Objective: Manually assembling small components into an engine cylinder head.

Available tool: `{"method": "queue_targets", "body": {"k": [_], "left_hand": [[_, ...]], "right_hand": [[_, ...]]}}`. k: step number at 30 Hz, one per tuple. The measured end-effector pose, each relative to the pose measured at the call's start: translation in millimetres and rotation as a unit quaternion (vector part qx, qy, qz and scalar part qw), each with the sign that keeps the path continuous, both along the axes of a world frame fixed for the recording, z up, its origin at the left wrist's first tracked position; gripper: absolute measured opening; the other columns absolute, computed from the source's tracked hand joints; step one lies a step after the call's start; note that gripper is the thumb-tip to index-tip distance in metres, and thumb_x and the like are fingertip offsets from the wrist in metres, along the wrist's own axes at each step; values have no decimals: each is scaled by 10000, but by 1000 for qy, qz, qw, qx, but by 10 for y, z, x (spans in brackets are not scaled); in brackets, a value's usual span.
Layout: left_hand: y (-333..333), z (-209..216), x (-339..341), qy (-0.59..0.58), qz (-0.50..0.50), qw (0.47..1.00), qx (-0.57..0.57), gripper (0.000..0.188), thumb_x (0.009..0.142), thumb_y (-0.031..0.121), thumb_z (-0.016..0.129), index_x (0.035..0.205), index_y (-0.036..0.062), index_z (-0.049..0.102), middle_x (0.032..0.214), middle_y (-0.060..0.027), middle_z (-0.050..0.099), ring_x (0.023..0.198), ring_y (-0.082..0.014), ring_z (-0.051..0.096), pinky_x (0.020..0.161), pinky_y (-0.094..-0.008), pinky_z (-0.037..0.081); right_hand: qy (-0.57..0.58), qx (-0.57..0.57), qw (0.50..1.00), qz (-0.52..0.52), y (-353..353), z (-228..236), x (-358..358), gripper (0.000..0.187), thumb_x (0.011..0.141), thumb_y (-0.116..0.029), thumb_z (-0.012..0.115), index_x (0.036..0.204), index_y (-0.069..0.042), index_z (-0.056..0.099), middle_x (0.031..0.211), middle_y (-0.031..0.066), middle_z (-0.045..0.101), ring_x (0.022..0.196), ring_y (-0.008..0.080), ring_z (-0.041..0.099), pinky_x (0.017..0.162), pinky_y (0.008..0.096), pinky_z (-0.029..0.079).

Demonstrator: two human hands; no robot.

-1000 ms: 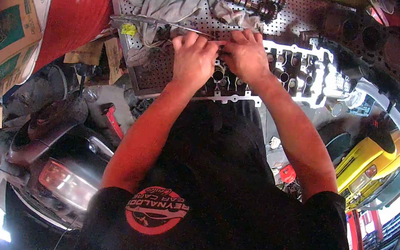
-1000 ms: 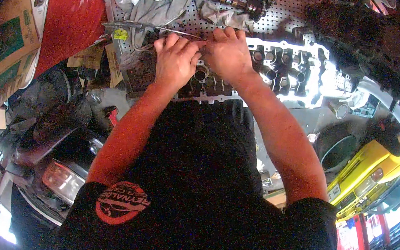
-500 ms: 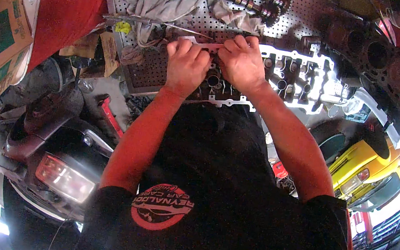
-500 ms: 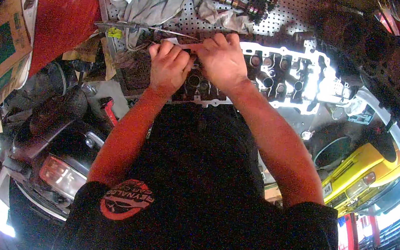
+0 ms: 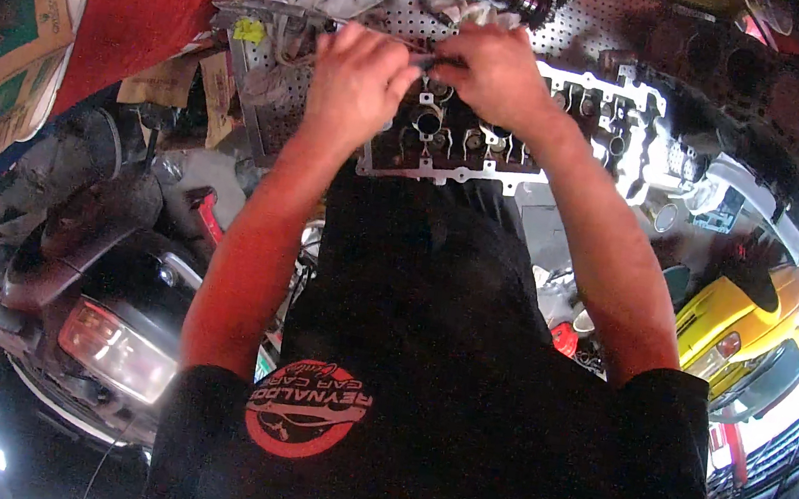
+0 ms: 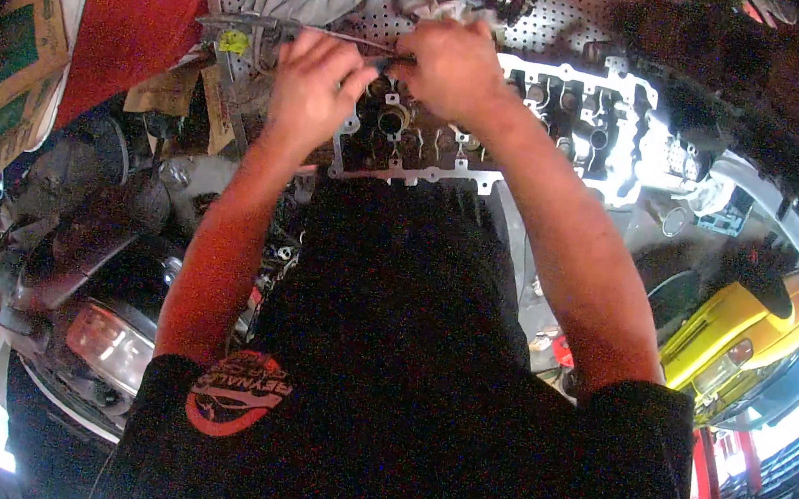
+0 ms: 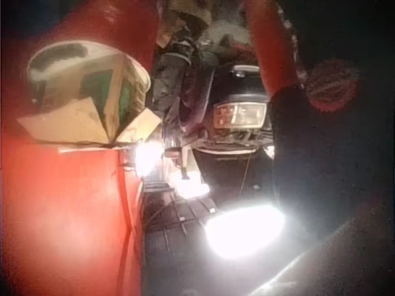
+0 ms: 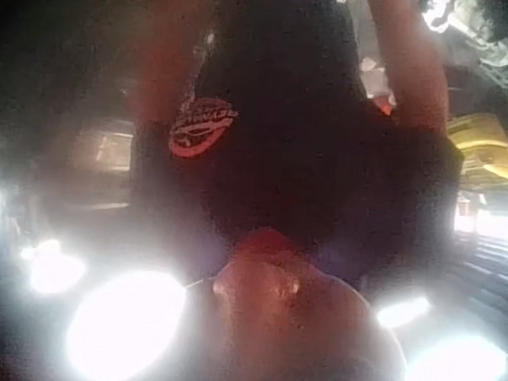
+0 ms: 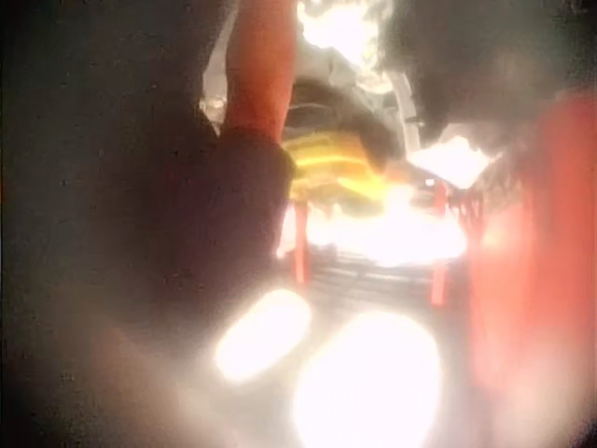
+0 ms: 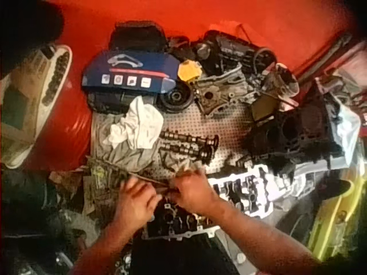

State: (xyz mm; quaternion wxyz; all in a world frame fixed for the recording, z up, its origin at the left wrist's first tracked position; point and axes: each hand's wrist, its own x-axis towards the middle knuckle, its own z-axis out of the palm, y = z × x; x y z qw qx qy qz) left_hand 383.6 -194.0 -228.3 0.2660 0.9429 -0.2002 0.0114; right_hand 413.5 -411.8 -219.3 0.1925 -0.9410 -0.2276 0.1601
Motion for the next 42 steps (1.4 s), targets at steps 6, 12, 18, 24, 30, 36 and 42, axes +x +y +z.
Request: {"method": "queue_targets", "body": {"k": [6, 12, 18, 24, 30, 36, 42], "left_hand": [[-103, 250, 52, 193, 58, 954, -222, 325, 865, 182, 819, 1085, 34, 631, 1110, -120, 752, 1046, -331, 707, 891, -463, 549], [84, 475, 419, 250, -20, 960, -125, 224, 914, 153, 765, 1037, 42, 615, 978, -126, 734, 945, -334, 709, 838, -409, 544], [212, -100, -126, 55, -100, 992, -56, 201, 907, 151, 745, 1087, 68, 714, 1023, -124, 682, 1013, -355, 643, 913, -447, 529], [-25, -351, -149, -58, -186, 981, 7, 325, 793, 83, 760, 1116, 115, 736, 1007, -39, 639, 986, -252, 617, 895, -413, 465], [26, -274, -105, -47, -233, 969, 72, 416, 784, 82, 738, 1197, 123, 708, 1027, -31, 613, 1016, -241, 600, 939, -436, 417], [105, -185, 25, -56, -309, 946, 84, 417, 844, 134, 663, 1259, 140, 700, 1043, -31, 601, 1053, -231, 584, 943, -432, 414], [116, -218, 21, -88, -315, 931, 160, 376, 920, 173, 598, 1284, 142, 685, 1010, -17, 594, 1059, -215, 578, 968, -475, 400]], "right_hand": [[-111, 0, 994, 21, 70, 421, 25, 146, 863, -298, 757, 947, -182, 789, 1046, 36, 674, 1123, 278, 629, 951, 463, 453], [-162, 80, 983, -15, 7, 776, 87, 427, 835, -293, 811, 1230, -163, 710, 1147, 84, 626, 1119, 275, 583, 950, 488, 443], [-169, 124, 935, -285, -465, 371, -609, 474, 883, -287, 811, 1292, -90, 676, 1268, 161, 639, 1178, 378, 599, 1021, 483, 478], [-187, 84, 881, -427, -587, -193, -1176, 333, 955, -252, 740, 1236, -81, 689, 1287, 154, 621, 1208, 371, 554, 1045, 483, 434], [-217, 54, 884, -412, -160, -24, -1260, 309, 919, -222, 750, 1212, -132, 711, 1339, 108, 596, 1312, 362, 496, 1087, 513, 372], [-197, 76, 910, -358, 174, 109, -1228, 293, 846, -173, 775, 1136, -156, 738, 1334, 65, 604, 1338, 343, 487, 1100, 497, 351], [-218, 74, 890, -394, 86, -126, -1327, 314, 851, -180, 777, 1162, -190, 730, 1322, 71, 604, 1311, 340, 498, 1085, 496, 361]]}}
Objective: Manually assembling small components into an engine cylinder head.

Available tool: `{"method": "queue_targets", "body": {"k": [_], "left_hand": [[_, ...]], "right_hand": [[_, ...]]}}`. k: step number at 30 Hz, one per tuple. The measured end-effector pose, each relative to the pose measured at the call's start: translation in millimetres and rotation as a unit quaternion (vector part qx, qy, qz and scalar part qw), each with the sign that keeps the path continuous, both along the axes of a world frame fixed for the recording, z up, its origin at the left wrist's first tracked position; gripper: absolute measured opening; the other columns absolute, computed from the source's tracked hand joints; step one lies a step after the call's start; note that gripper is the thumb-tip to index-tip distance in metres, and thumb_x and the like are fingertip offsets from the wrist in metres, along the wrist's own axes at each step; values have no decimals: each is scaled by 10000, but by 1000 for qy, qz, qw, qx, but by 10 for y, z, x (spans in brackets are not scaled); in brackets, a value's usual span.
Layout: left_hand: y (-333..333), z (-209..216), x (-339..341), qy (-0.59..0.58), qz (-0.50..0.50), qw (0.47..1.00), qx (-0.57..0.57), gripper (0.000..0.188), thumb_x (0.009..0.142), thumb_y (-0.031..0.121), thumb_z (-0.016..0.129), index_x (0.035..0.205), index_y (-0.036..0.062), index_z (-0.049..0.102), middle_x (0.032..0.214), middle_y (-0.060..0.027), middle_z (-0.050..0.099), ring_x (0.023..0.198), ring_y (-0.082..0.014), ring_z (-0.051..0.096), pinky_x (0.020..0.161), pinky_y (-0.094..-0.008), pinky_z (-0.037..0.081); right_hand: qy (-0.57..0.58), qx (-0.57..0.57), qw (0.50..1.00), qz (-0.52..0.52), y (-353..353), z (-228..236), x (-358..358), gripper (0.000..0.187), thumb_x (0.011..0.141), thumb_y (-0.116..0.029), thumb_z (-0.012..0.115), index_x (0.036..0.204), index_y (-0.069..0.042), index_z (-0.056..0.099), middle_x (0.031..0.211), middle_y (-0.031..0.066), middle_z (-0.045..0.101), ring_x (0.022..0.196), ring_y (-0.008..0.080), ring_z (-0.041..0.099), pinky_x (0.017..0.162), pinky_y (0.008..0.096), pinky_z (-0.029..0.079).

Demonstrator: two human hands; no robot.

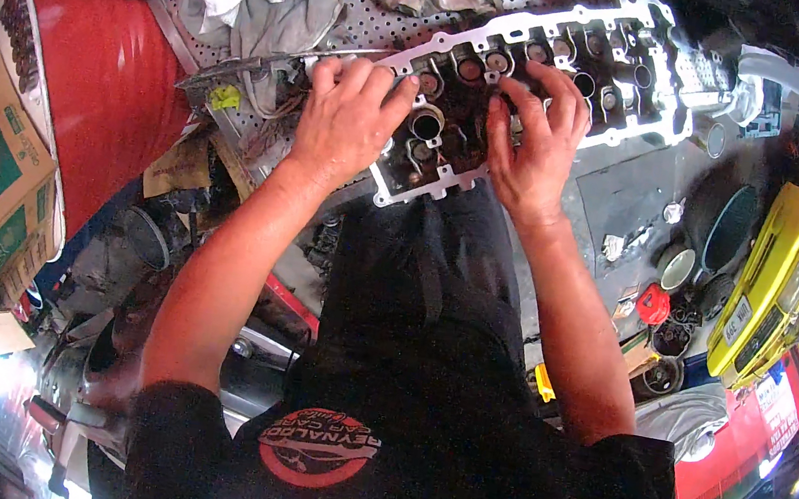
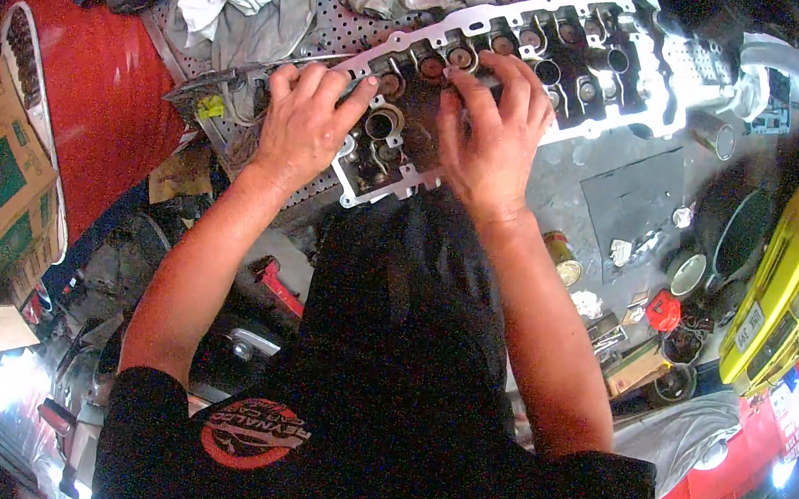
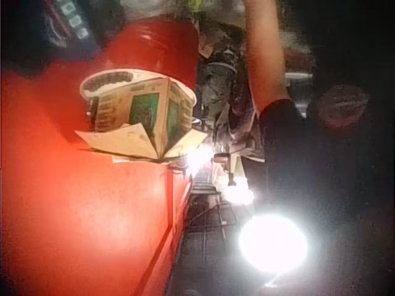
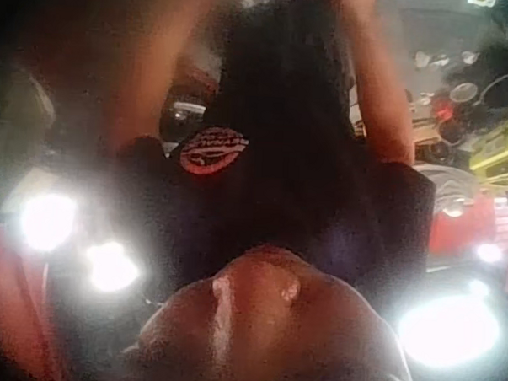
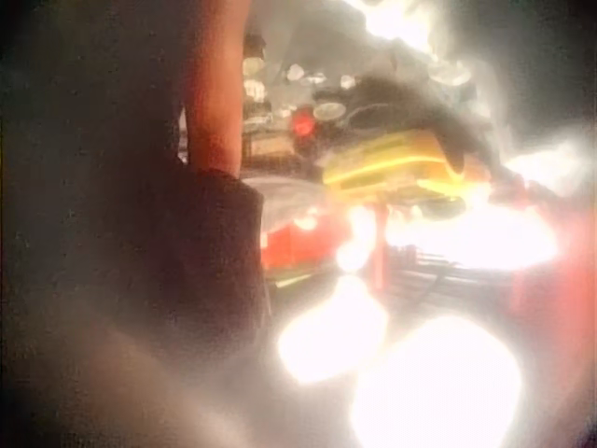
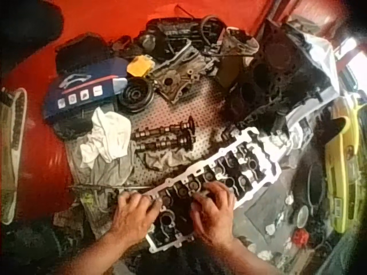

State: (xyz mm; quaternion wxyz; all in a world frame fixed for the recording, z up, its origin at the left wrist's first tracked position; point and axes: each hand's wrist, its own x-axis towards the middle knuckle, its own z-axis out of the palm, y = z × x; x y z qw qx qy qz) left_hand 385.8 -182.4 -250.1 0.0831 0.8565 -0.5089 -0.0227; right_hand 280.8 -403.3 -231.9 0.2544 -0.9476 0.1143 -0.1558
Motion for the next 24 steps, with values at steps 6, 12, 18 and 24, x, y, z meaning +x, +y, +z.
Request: {"method": "queue_targets", "body": {"k": [6, 12, 18, 24], "left_hand": [[-51, 60, 6, 10, -30, 998, 62, 422, 914, 125, 583, 1326, 138, 673, 1075, -32, 593, 1093, -233, 565, 996, -516, 363], [-91, 125, 137, 56, -48, 996, 52, 387, 898, 104, 599, 1275, 106, 688, 1013, -37, 612, 1084, -228, 579, 1022, -531, 353], [-69, 411, 352, 84, -81, 992, 45, 337, 878, 55, 649, 1200, 126, 716, 1006, -36, 653, 1054, -257, 600, 1006, -495, 377], [-177, 323, -75, 105, 145, 977, -116, 180, 935, 158, 713, 1109, 119, 733, 1019, -48, 710, 1064, -269, 608, 977, -435, 404]], "right_hand": [[20, -35, 999, 2, -135, -300, -173, 440, 881, -303, 745, 1291, -174, 649, 1309, 76, 612, 1199, 332, 539, 1054, 506, 376], [6, -31, 999, -16, -98, -317, -167, 439, 889, -336, 735, 1275, -146, 648, 1291, 82, 620, 1188, 337, 546, 1062, 516, 374], [-1, -7, 1000, -26, -132, -322, -191, 451, 900, -365, 721, 1276, -130, 643, 1292, 94, 615, 1208, 338, 540, 1093, 519, 358], [-19, 27, 999, -34, -134, -225, -160, 454, 869, -316, 750, 1283, -155, 654, 1322, 88, 602, 1235, 331, 530, 1097, 526, 351]]}}
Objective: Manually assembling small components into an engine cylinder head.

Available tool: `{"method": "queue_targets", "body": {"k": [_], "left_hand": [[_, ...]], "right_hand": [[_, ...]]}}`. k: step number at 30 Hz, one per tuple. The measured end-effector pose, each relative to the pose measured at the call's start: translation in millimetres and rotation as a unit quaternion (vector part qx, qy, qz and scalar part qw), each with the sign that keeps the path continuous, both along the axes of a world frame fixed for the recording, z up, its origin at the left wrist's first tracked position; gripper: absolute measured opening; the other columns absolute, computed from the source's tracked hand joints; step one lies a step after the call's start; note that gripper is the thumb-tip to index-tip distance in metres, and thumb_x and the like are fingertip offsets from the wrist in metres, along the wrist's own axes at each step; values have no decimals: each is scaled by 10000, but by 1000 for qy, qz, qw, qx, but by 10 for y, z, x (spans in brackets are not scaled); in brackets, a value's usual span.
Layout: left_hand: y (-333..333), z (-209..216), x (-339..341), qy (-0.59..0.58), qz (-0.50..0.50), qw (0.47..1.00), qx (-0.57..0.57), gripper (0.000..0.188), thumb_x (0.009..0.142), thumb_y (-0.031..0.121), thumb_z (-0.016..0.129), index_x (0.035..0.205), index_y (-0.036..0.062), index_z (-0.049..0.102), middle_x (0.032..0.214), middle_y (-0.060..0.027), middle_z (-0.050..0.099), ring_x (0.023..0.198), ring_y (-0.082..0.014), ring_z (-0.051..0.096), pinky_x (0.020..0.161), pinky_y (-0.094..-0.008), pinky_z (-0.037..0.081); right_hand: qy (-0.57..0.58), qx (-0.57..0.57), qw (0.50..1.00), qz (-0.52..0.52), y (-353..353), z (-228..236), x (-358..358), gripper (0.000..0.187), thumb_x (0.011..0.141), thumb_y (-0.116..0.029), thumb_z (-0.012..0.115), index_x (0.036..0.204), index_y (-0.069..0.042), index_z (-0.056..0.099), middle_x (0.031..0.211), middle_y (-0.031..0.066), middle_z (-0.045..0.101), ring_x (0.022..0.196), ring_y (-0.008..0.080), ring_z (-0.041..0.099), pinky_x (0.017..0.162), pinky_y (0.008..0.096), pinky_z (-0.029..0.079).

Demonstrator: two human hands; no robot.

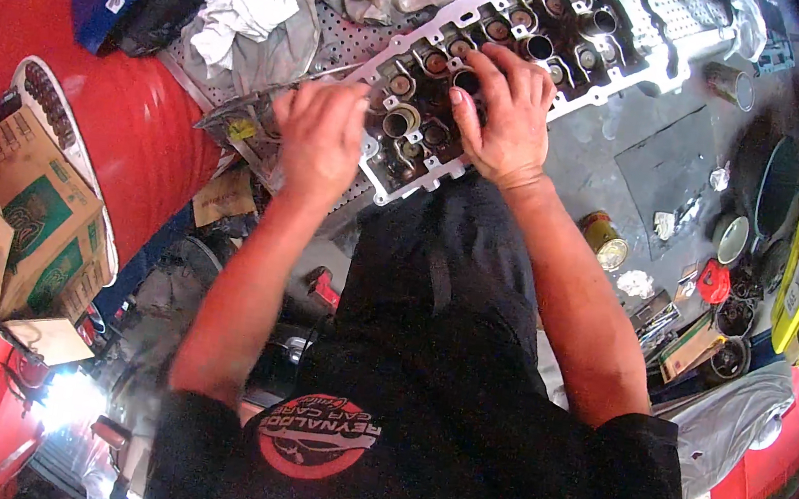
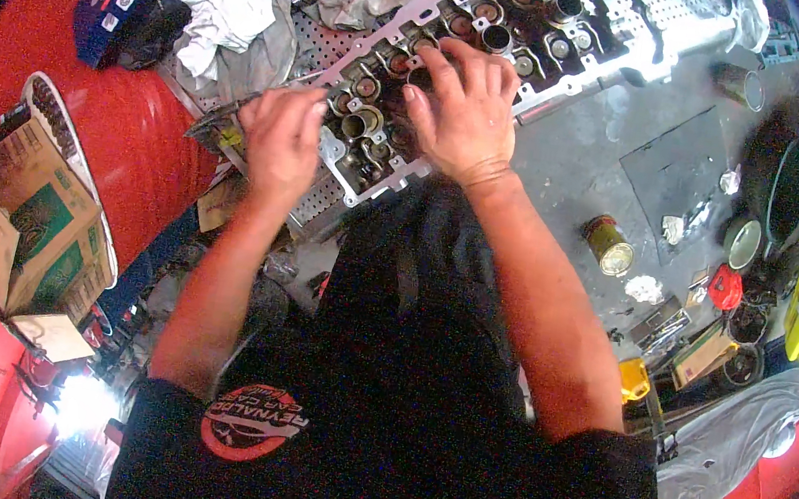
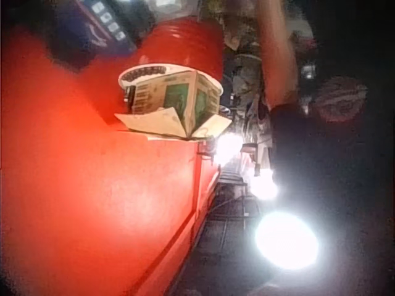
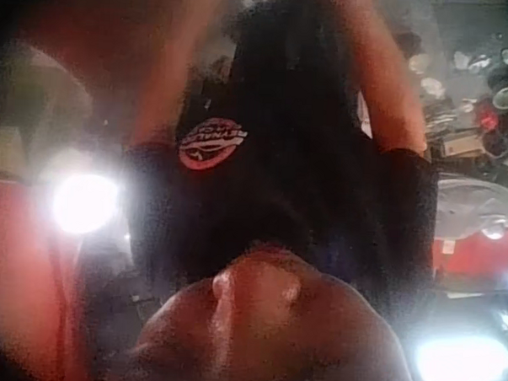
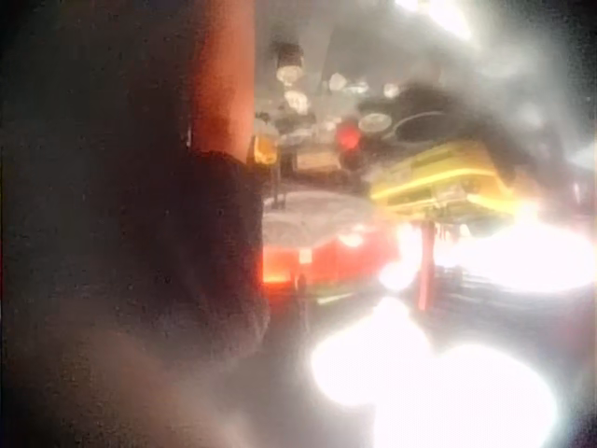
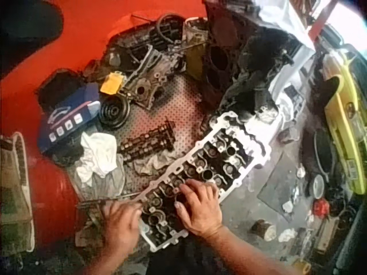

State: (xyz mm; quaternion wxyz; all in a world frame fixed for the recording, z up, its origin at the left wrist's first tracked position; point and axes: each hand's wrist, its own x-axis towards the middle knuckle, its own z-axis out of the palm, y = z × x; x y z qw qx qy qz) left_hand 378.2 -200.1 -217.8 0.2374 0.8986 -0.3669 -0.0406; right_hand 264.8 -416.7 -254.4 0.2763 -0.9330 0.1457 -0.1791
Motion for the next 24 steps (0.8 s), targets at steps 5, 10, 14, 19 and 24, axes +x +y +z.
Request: {"method": "queue_targets", "body": {"k": [5, 10, 14, 19, 24], "left_hand": [[-37, -278, -271, -90, 60, 994, -12, 225, 848, 154, 756, 1073, 163, 758, 1027, -17, 626, 1038, -279, 551, 930, -462, 383], [-34, -392, -293, -119, 52, 991, -9, 280, 786, 118, 739, 1063, 154, 757, 1032, -13, 617, 1025, -260, 552, 921, -468, 378], [26, -413, -235, -123, 41, 992, 7, 248, 823, 178, 682, 1059, 138, 742, 1045, -6, 620, 1031, -239, 572, 929, -476, 388], [36, -408, -244, -73, 24, 997, 18, 269, 840, 193, 673, 1084, 106, 746, 1103, -20, 640, 1066, -243, 586, 959, -486, 397], [76, -420, -228, -24, 23, 999, 29, 299, 842, 195, 665, 1111, 88, 738, 1168, -48, 647, 1092, -254, 587, 980, -493, 401]], "right_hand": [[16, -62, 984, 169, 97, 494, 271, 441, 807, -186, 732, 1246, -221, 714, 1260, 5, 650, 1254, 249, 550, 1067, 478, 383], [173, -177, 901, 356, 56, 250, 790, 212, 871, -198, 634, 1004, -234, 795, 1126, 15, 717, 1124, 213, 660, 968, 418, 458], [123, -170, 892, 400, 44, 260, 920, 162, 848, -206, 641, 942, -214, 773, 1111, 13, 714, 1109, 209, 673, 961, 408, 464], [103, -186, 877, 431, 57, 224, 782, 246, 824, -222, 695, 1059, -182, 755, 954, 21, 606, 918, 201, 636, 825, 385, 466], [203, -168, 859, 439, 34, 231, 886, 331, 865, -224, 682, 1191, -210, 742, 1087, 40, 611, 1062, 222, 642, 884, 417, 518]]}}
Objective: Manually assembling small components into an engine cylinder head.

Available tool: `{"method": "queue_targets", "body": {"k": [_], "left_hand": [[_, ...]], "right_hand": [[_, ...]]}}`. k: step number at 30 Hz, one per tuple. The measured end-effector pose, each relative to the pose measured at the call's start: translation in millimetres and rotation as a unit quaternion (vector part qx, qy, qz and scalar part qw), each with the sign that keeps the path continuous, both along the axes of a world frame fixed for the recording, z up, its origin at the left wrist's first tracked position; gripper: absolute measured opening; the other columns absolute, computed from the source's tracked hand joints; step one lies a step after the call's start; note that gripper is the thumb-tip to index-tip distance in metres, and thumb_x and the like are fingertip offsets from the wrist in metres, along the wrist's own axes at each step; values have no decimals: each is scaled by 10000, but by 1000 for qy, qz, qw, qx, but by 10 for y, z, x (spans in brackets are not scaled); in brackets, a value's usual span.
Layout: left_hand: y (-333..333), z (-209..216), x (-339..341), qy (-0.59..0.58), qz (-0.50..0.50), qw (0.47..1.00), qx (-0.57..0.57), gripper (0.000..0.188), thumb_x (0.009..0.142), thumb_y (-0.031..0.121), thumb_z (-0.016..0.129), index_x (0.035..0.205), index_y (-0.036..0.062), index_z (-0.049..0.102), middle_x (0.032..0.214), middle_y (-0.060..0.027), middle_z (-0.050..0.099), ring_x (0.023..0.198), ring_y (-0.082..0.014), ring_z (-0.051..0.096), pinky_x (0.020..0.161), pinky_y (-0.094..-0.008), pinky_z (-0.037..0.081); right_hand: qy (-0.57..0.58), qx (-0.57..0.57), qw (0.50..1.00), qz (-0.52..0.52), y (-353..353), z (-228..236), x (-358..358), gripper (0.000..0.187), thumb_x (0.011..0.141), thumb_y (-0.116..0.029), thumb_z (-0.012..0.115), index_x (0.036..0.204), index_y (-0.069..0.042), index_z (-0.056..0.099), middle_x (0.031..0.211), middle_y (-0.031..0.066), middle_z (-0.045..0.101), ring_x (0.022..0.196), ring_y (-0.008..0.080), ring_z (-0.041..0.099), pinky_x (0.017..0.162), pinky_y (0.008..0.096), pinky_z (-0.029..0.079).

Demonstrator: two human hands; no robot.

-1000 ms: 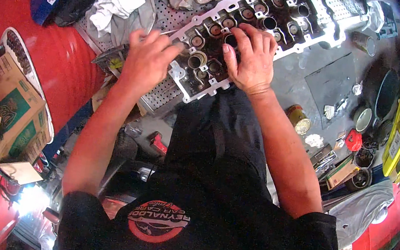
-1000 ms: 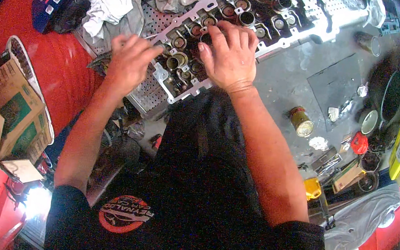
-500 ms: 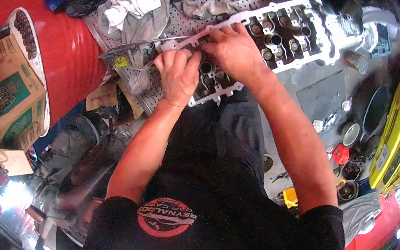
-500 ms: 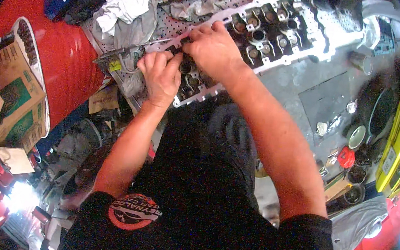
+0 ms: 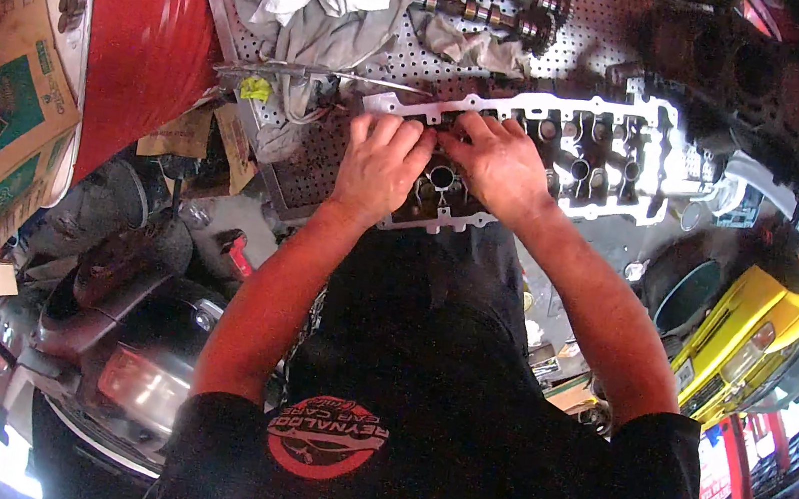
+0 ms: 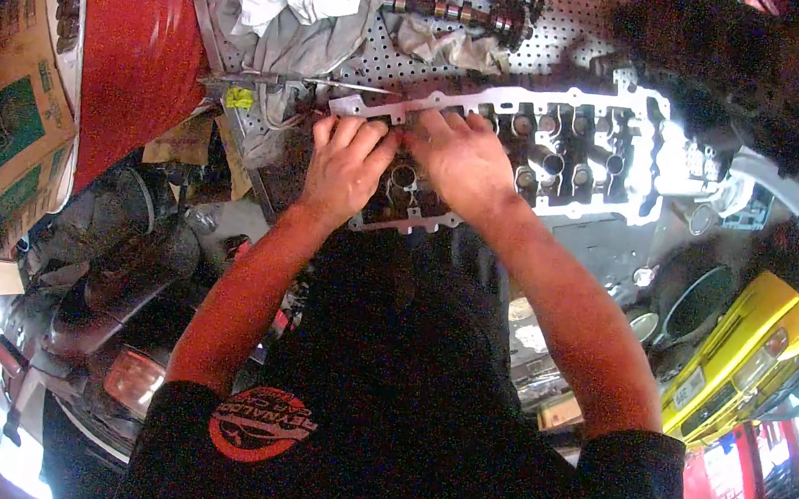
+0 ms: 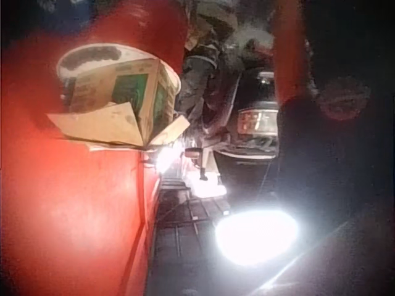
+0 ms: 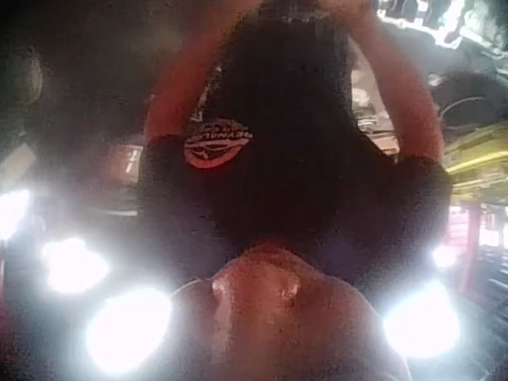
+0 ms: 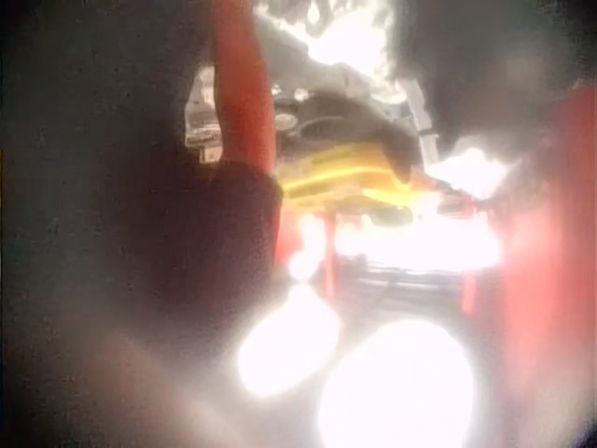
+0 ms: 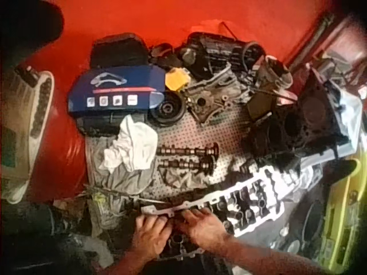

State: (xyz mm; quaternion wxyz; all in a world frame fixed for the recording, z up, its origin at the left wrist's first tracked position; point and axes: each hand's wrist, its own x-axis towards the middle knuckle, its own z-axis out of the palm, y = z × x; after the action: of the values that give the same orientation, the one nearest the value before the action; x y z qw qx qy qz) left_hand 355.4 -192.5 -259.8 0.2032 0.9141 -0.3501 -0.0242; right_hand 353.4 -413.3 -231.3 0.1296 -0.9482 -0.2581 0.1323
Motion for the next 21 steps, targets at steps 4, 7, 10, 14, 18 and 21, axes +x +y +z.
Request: {"method": "queue_targets", "body": {"k": [4, 7, 10, 14, 18, 21], "left_hand": [[-6, -38, 10, 16, 7, 1000, 0, 297, 842, 183, 649, 1106, 73, 730, 1180, -55, 644, 1102, -253, 585, 994, -498, 404], [-5, -18, 11, 27, 5, 1000, 2, 288, 838, 176, 651, 1095, 71, 727, 1172, -46, 645, 1094, -248, 586, 996, -498, 401], [-39, -19, 47, 21, 11, 1000, -4, 278, 845, 196, 631, 1075, 75, 727, 1117, -26, 641, 1070, -230, 586, 1000, -488, 400], [-37, -20, 56, 38, 28, 998, -35, 253, 806, 120, 669, 1049, 81, 728, 1122, -11, 662, 1067, -233, 597, 1008, -499, 386], [-27, -13, 73, 53, 29, 998, -31, 252, 806, 111, 665, 1047, 94, 735, 1124, -7, 666, 1073, -233, 599, 1016, -498, 379], [-40, 38, 120, 43, 35, 997, -46, 188, 816, 153, 654, 973, 113, 751, 1015, 1, 657, 1081, -219, 589, 1011, -501, 389]], "right_hand": [[41, -27, 999, -2, 33, 10, 31, 372, 882, -228, 668, 1250, -232, 725, 1165, 42, 619, 1059, 231, 670, 881, 418, 547], [26, -24, 999, -15, 62, 17, -14, 340, 875, -221, 647, 1206, -204, 721, 1140, 27, 616, 1026, 210, 672, 845, 405, 545], [-7, -6, 1000, -23, 51, -45, -16, 309, 874, -216, 624, 1165, -182, 719, 1103, 11, 613, 996, 192, 666, 812, 388, 544], [47, -13, 998, -42, 81, -33, 7, 295, 897, -221, 614, 1174, -179, 705, 1152, 14, 645, 995, 203, 694, 816, 389, 552], [126, -17, 988, -90, 147, 47, 107, 245, 926, -202, 603, 1149, -169, 699, 1131, 59, 705, 954, 265, 743, 779, 434, 582], [159, 46, 977, -133, 164, 107, 178, 180, 945, -160, 638, 1089, -146, 746, 1031, 75, 725, 882, 334, 730, 795, 454, 588]]}}
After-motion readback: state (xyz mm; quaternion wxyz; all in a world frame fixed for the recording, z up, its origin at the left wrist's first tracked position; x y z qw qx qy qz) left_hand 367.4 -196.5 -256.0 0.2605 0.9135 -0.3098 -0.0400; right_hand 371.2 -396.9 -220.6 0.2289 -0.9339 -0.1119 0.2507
